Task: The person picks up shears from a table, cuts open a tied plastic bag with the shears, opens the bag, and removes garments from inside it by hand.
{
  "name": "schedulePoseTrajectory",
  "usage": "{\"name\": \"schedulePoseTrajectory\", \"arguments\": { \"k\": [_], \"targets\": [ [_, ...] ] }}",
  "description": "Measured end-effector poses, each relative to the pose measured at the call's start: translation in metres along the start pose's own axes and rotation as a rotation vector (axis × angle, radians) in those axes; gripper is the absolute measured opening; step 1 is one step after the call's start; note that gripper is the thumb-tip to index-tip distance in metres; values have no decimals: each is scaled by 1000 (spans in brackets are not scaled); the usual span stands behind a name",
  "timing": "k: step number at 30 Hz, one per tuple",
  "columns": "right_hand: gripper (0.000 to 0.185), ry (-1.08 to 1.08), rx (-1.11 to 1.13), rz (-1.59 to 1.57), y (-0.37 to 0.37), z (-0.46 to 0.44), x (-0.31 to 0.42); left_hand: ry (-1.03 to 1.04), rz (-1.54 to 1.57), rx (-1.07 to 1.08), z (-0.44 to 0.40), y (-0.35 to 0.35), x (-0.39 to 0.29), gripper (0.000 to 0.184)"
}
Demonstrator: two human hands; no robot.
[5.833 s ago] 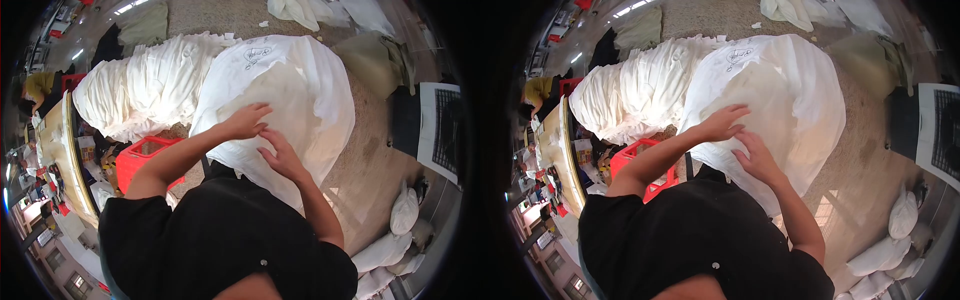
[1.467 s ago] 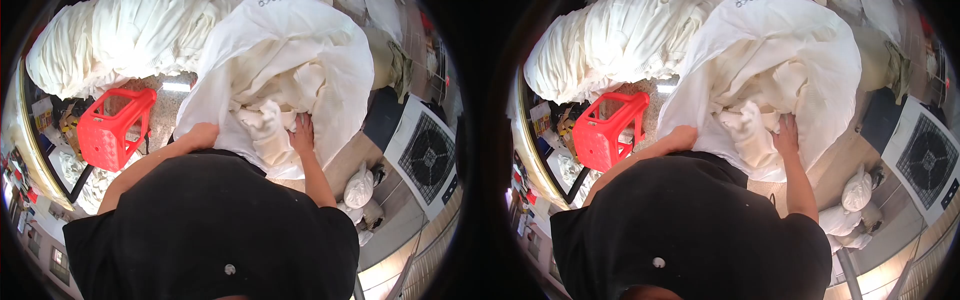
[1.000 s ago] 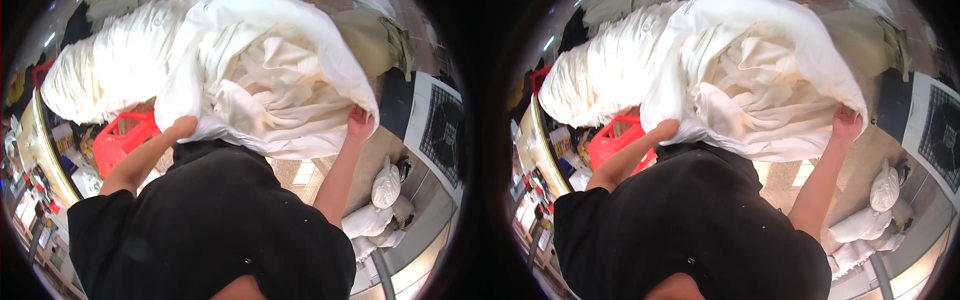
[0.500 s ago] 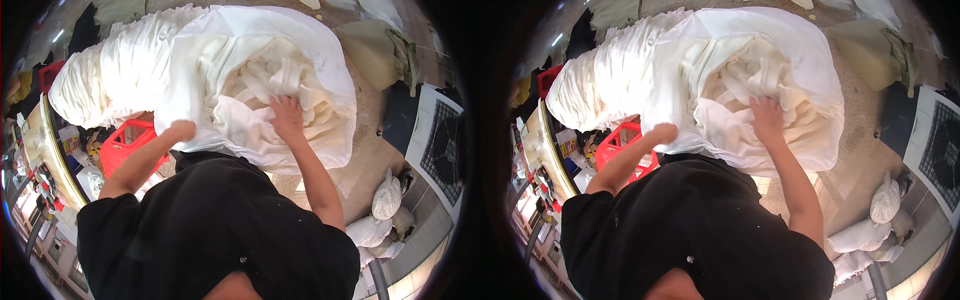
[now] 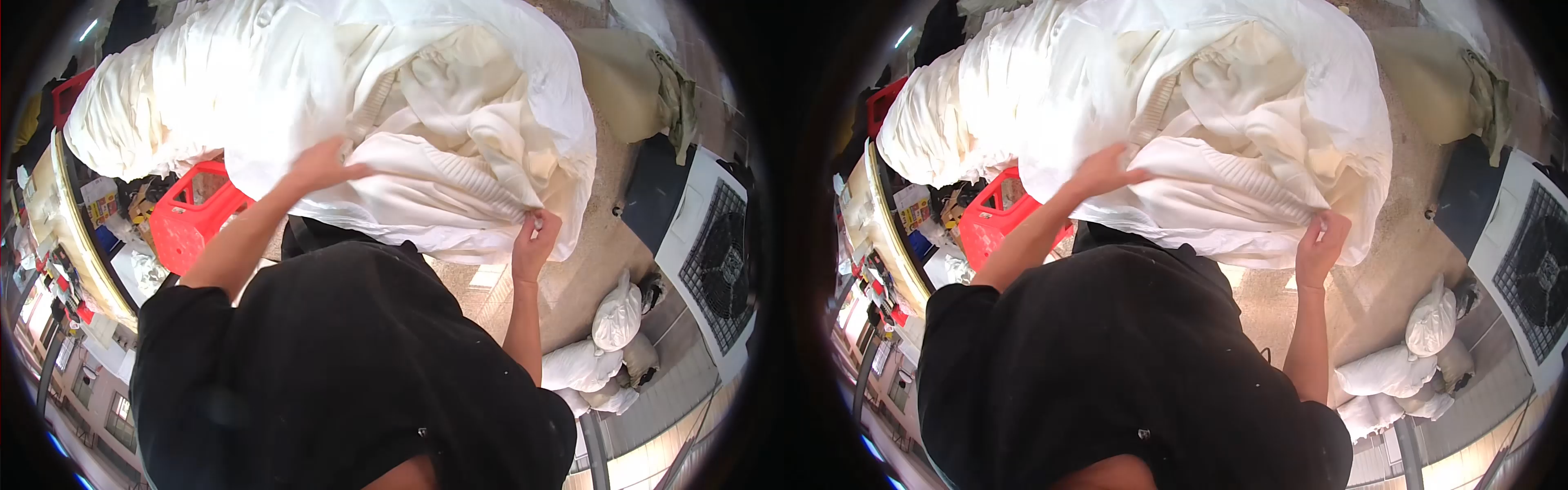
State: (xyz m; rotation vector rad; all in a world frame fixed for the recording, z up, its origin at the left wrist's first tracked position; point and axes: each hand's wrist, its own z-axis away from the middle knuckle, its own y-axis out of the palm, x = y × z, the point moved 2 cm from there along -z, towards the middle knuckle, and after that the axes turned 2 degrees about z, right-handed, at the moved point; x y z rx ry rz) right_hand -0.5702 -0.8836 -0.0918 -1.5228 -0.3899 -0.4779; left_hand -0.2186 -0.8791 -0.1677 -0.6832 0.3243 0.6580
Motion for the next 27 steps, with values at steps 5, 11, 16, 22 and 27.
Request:
{"name": "schedulePoseTrajectory", "arguments": {
  "k": [5, 11, 16, 22, 27],
  "targets": [
    [15, -74, 253, 211, 15, 27, -14, -129, 676, 473, 25, -3, 108, 53],
    [13, 13, 290, 156, 19, 46, -52, 409, -845, -427, 26, -107, -16, 16],
    [13, 313, 343, -143, 15, 42, -71, 975, -87, -385, -24, -17, -128, 42],
    [29, 962, -118, -1251, -9, 22, -120, 750, -297, 94, 12, 96, -100, 64],
    [36, 1022, -2, -1174, 16, 17, -92, 599, 219, 19, -11, 108, -93, 53]
  ]
}}
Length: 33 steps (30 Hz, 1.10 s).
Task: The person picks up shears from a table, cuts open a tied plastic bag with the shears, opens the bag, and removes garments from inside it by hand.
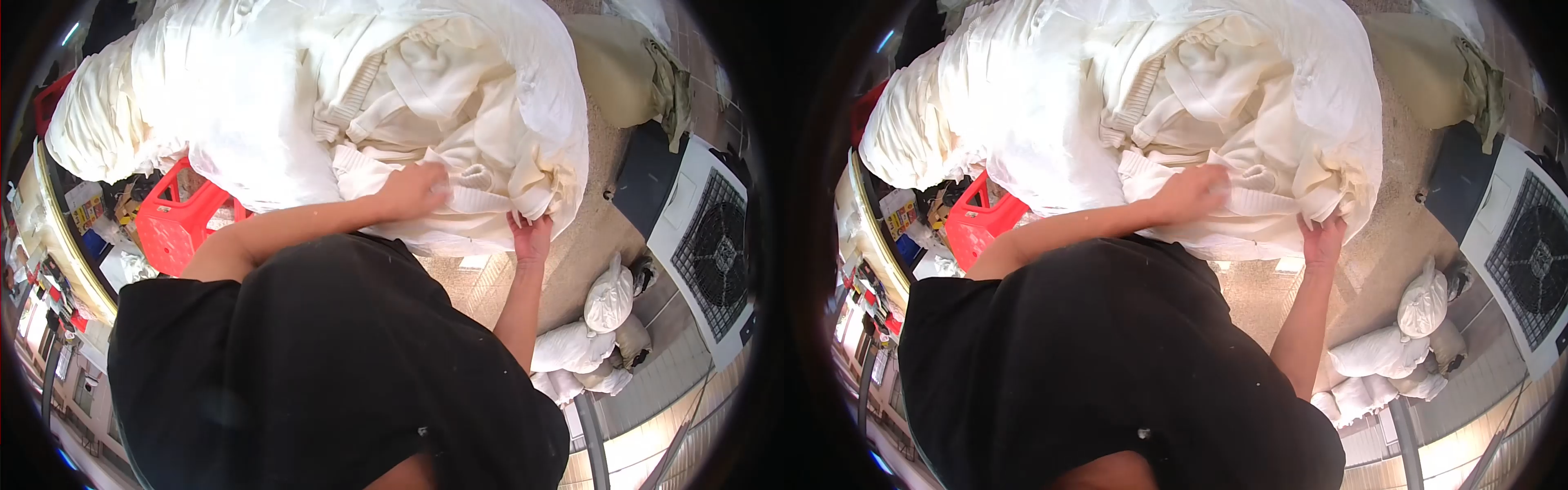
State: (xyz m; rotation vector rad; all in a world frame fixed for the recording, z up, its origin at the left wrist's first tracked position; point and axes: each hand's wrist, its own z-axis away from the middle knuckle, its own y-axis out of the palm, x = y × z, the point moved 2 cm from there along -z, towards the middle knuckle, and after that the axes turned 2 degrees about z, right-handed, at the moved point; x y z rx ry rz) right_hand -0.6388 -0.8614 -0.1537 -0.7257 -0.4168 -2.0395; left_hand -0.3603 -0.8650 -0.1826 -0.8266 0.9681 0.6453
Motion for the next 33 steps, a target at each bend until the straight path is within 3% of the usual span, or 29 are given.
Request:
{"name": "schedulePoseTrajectory", "arguments": {
  "k": [1, 2, 4, 6, 8, 9, 13, 15, 16, 18, 19, 20, 22, 23, 25, 26, 27, 28, 30, 32, 33],
  "targets": [
    [36, -8, -63, 57, 7, 5, -3, -297, 338, 3, -7, 0, 6, 49],
    [36, -18, -127, 113, 12, 9, -3, -290, 336, 4, -6, 0, 5, 49],
    [37, 19, -186, 106, 9, 8, -1, -136, 128, -58, 3, 2, -4, 44],
    [38, -33, 13, -71, -4, -6, -2, -75, 78, -60, 22, 1, -18, 34],
    [37, 64, 7, -157, -5, -2, 1, 6, -19, 26, 36, 2, -25, 26],
    [36, 155, 4, -239, -5, 1, 2, 96, -142, 170, 37, 2, -27, 22],
    [42, 32, 106, -76, 17, 20, 1, 303, -254, 352, 28, 9, -37, 24],
    [41, -141, 56, 119, 30, 39, 5, 137, -40, 398, 21, 16, -45, 42],
    [41, -139, 61, 119, 38, 51, 11, 133, -42, 394, 16, 22, -51, 42],
    [43, -163, 337, 961, 58, 77, 16, -295, 1045, 337, 5, 36, -58, 52],
    [44, -295, 368, 1100, 66, 85, 10, -319, 1177, 403, 4, 46, -66, 60],
    [46, -379, 337, 1126, 72, 90, 2, -341, 1312, 468, 8, 55, -72, 68],
    [49, -133, 155, 989, 57, 71, -11, -393, 1392, 688, 15, 60, -72, 73],
    [49, -137, 158, 987, 50, 64, -15, -439, 1374, 631, 20, 60, -76, 68],
    [46, 70, 124, 680, 32, 53, -21, -491, 1348, 574, 24, 54, -77, 62],
    [46, 72, 126, 672, 19, 46, -20, -77, 732, 414, 16, 42, -74, 57],
    [39, 89, 127, 209, 4, 42, -16, 308, 107, 237, 13, 34, -74, 51],
    [33, 103, 119, -250, -6, 41, -14, 305, 108, 242, 15, 32, -68, 51],
    [35, 142, -333, -331, 4, 61, 23, 197, 54, 467, 23, 34, -48, 50],
    [40, 32, -98, -383, -45, 49, 36, 89, -14, 674, 26, 32, -30, 51],
    [40, 26, -96, -392, -51, 41, 44, 36, -52, 783, 26, 30, -26, 51]
  ]
}}
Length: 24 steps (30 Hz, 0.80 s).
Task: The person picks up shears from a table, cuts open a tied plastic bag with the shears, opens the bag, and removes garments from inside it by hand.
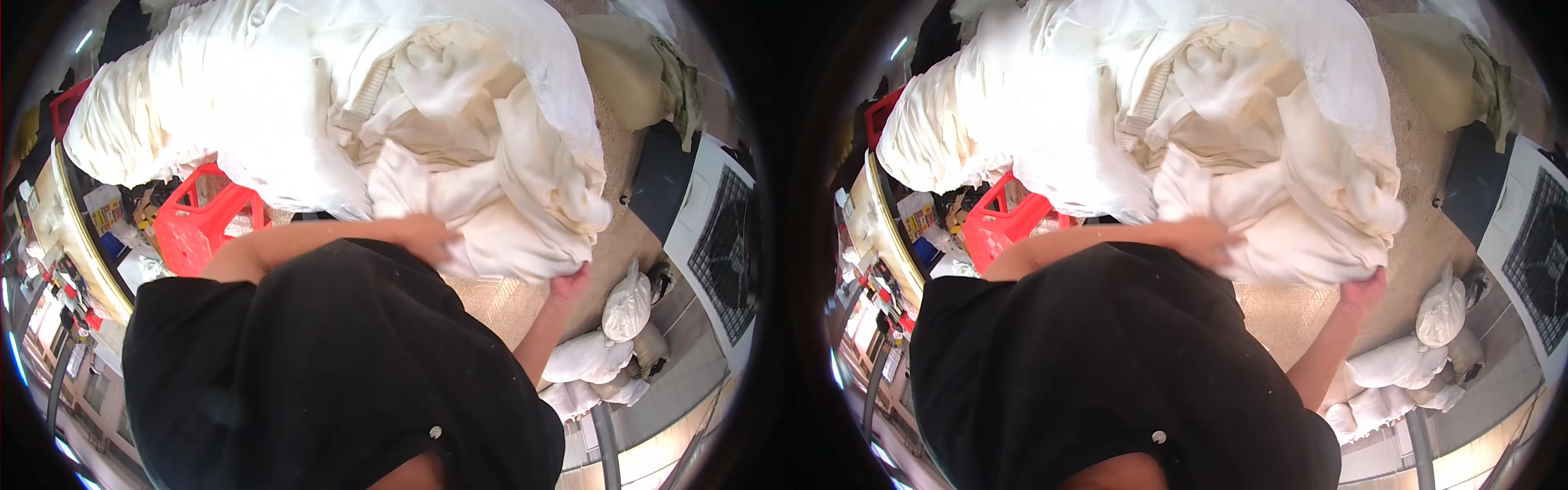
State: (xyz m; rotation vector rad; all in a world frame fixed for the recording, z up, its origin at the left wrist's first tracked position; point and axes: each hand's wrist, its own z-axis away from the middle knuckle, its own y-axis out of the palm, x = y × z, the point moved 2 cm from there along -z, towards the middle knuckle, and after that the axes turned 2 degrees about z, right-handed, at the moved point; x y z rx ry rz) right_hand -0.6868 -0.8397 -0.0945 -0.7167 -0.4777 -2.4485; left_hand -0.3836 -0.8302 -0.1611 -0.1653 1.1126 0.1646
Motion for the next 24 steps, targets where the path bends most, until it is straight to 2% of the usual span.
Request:
{"name": "schedulePoseTrajectory", "arguments": {
  "k": [1, 2, 5, 7, 9, 11, 12, 14, 16, 17, 19, 21, 22, 24],
  "targets": [
    [40, -99, -121, 61, -7, -1, 10, -16, 9, 98, 3, -1, -25, 56],
    [39, -198, -245, 130, -13, 1, 18, 45, 46, 68, -1, 2, -35, 56],
    [39, -281, -314, 127, -11, 3, 27, 142, 165, -45, -7, 1, -33, 52],
    [40, -256, -322, 116, 1, 8, 28, 153, 235, -123, -8, -9, -17, 48],
    [40, -203, -327, 99, 3, 10, 19, 75, 538, -508, 0, -32, 12, 38],
    [40, -200, -217, 105, -9, 5, 24, -111, 387, -962, 31, -76, 36, 33],
    [41, -210, -176, 109, -14, 2, 26, -23, 84, -1319, 42, -93, 59, 42],
    [41, -224, -190, 106, -7, 7, 24, -432, -524, -1617, 70, -127, 73, 40],
    [42, -240, -207, 103, -6, 10, 25, -568, -503, -1512, 77, -138, 123, 45],
    [41, -221, -207, 113, -8, 9, 27, -564, -509, -1515, 80, -147, 145, 45],
    [41, -204, -207, 117, -11, 10, 27, -464, -5, -1493, 89, -169, 186, 34],
    [41, -204, -193, 84, -12, 12, 26, -327, 1074, -1394, 105, -184, 206, 26],
    [41, -201, -195, 82, -10, 12, 26, -204, 1429, -1254, 117, -183, 201, 24],
    [41, -226, -235, 104, -7, 15, 24, -13, 1540, -1089, 148, -188, 156, 31]
  ]
}}
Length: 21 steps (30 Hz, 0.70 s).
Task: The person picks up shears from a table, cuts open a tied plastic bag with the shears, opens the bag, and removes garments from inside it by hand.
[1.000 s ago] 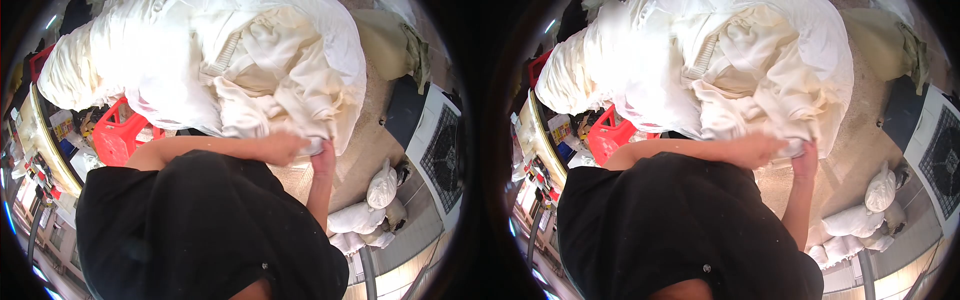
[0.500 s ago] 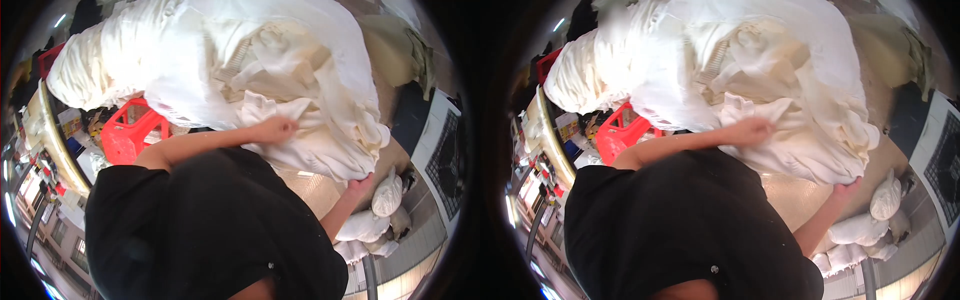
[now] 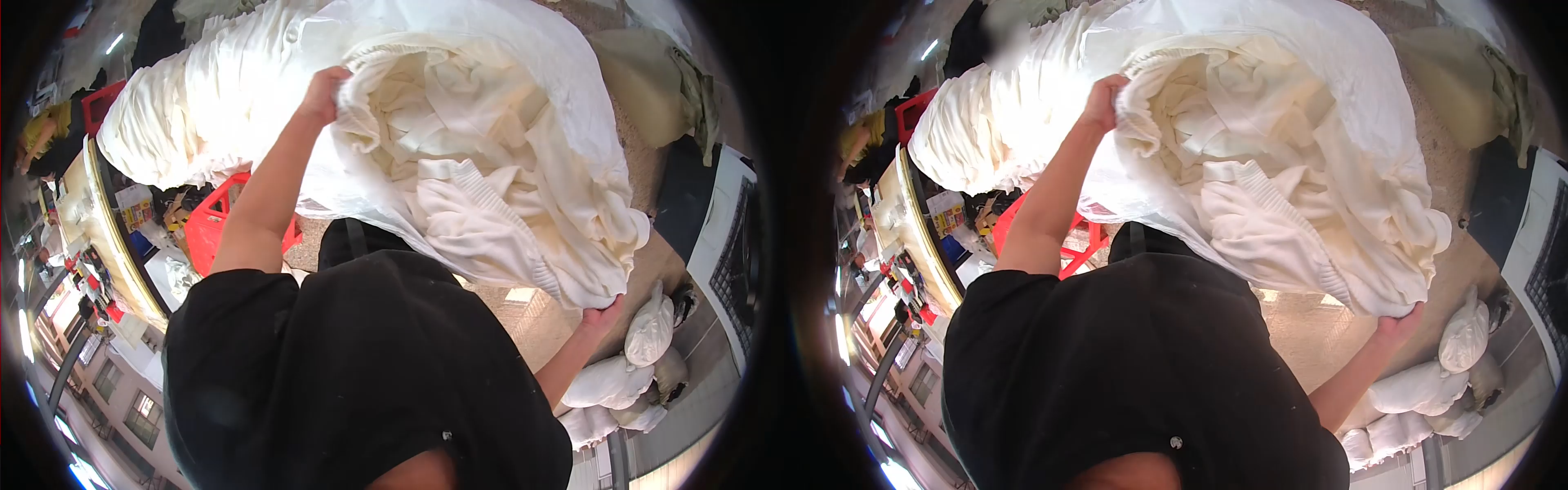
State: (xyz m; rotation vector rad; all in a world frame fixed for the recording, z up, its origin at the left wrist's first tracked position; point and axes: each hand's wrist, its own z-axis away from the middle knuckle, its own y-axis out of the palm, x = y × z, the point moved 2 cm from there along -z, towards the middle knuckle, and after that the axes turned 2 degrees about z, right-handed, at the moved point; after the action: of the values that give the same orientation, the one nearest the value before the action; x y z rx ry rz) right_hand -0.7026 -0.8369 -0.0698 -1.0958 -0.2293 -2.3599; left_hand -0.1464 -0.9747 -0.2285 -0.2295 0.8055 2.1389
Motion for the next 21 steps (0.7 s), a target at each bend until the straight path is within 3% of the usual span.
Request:
{"name": "schedulePoseTrajectory", "arguments": {
  "k": [5, 7, 8, 9, 11, 12, 13, 15, 16, 19, 21],
  "targets": [
    [40, 13, 6, -6, 0, -1, 0, -24, -64, 107, 15, 11, -24, 40],
    [40, 15, -11, -3, -3, -1, -1, -105, -346, 66, 17, 25, -27, 46],
    [39, 8, -1, -12, -7, -5, -1, -123, -589, 151, 7, 24, -28, 54],
    [39, 2, 10, -19, -10, -7, -1, -129, -589, 152, 1, 24, -27, 54],
    [39, 8, 14, -20, -11, -6, -1, 269, -1408, 243, -1, 37, -29, 60],
    [38, 15, 23, -23, -9, -5, -2, 360, -1623, 53, 1, 39, -27, 58],
    [38, 21, 23, -25, -6, -2, -2, 357, -1628, 51, 7, 44, -23, 58],
    [38, 17, 27, -5, 0, 6, 0, 765, -1860, -413, 21, 54, -26, 51],
    [38, 19, 23, -10, -1, 5, -1, 935, -1799, -417, 27, 57, -30, 34],
    [38, 1, 18, -21, -9, -2, -2, 1008, -1833, -249, 21, 33, -42, 21],
    [40, 17, 87, -46, -13, -9, -4, 927, -1803, -252, 11, 16, -43, 15]
  ]
}}
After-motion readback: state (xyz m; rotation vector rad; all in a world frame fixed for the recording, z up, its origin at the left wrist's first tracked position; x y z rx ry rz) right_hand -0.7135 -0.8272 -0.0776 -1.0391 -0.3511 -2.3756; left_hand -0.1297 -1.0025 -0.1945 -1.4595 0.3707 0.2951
